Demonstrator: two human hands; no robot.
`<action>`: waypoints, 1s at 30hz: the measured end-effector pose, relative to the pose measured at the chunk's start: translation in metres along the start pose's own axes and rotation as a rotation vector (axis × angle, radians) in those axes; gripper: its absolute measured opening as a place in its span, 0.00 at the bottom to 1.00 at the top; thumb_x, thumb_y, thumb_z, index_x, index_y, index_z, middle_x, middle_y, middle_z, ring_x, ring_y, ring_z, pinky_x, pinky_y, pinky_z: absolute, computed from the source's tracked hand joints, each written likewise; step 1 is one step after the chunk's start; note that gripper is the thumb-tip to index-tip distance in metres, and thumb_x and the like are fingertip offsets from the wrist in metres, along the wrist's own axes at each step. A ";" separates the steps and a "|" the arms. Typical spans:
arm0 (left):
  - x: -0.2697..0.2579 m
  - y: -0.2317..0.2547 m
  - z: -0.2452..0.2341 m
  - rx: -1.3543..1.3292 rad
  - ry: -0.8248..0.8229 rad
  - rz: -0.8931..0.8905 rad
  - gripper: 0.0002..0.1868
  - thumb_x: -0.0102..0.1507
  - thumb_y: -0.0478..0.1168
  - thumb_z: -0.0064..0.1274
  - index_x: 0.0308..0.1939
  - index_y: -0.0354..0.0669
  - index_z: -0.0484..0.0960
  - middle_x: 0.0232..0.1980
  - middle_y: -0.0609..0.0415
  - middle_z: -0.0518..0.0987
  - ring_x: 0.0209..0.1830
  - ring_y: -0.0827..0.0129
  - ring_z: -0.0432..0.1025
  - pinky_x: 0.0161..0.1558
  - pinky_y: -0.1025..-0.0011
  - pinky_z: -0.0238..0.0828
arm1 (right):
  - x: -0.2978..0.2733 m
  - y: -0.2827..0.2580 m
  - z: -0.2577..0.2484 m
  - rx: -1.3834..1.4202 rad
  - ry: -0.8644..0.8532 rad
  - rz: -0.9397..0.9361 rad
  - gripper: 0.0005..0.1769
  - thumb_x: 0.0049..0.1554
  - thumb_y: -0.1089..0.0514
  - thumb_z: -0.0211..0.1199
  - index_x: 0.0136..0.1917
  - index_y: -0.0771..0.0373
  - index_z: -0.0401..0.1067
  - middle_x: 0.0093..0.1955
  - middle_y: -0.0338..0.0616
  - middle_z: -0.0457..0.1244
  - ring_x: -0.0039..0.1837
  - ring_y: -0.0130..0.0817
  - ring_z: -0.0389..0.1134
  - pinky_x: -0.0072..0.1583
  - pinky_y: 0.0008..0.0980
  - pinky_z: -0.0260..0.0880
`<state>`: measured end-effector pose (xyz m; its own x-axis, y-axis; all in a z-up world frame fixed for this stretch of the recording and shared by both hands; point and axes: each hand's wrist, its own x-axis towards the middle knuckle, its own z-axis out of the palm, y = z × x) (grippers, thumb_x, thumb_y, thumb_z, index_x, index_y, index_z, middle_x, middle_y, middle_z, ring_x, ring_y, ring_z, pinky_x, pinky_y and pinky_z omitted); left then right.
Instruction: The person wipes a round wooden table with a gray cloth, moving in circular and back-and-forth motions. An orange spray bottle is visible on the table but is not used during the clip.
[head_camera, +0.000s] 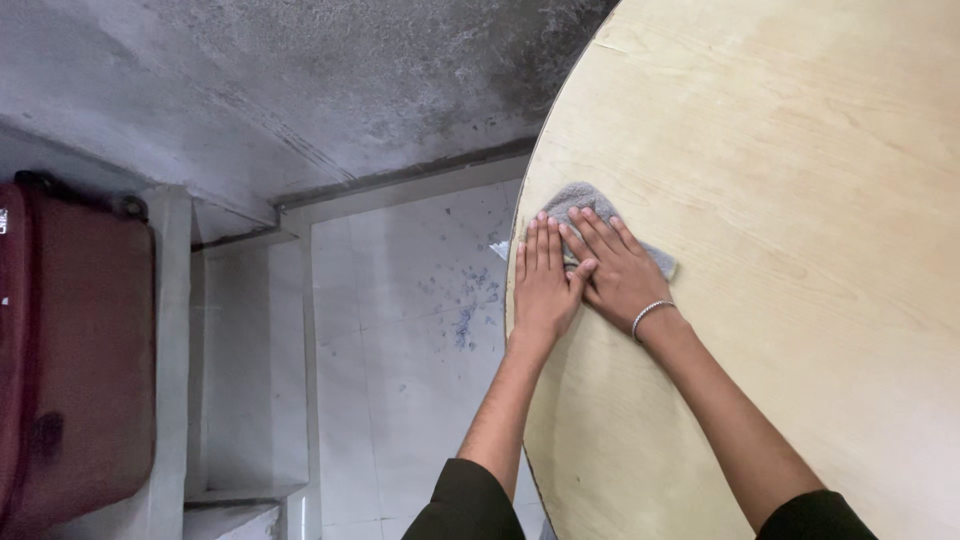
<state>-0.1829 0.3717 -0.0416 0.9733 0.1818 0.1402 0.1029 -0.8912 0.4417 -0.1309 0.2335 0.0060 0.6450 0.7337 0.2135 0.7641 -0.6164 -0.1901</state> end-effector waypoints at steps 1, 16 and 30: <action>-0.007 0.003 -0.001 -0.023 -0.009 -0.009 0.46 0.70 0.65 0.33 0.80 0.32 0.48 0.85 0.41 0.45 0.86 0.56 0.36 0.80 0.56 0.29 | -0.006 -0.003 -0.001 0.020 0.011 0.001 0.40 0.61 0.42 0.47 0.82 0.54 0.47 0.85 0.43 0.43 0.84 0.35 0.41 0.81 0.42 0.36; -0.132 0.161 0.038 -0.185 -0.037 0.255 0.49 0.70 0.68 0.35 0.80 0.30 0.55 0.86 0.39 0.52 0.88 0.53 0.43 0.84 0.57 0.34 | -0.216 0.010 -0.062 -0.014 0.048 0.300 0.40 0.60 0.41 0.45 0.82 0.52 0.47 0.85 0.41 0.42 0.84 0.35 0.41 0.79 0.43 0.37; -0.126 0.176 0.041 -0.164 -0.112 0.343 0.45 0.71 0.66 0.31 0.80 0.34 0.55 0.85 0.44 0.53 0.87 0.58 0.44 0.83 0.58 0.36 | -0.236 0.014 -0.059 -0.019 0.119 0.418 0.38 0.62 0.42 0.44 0.82 0.56 0.48 0.85 0.44 0.42 0.85 0.37 0.40 0.81 0.45 0.36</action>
<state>-0.2787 0.1749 -0.0177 0.9628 -0.1696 0.2104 -0.2574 -0.8122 0.5234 -0.2717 0.0344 0.0099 0.8948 0.3823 0.2307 0.4359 -0.8598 -0.2661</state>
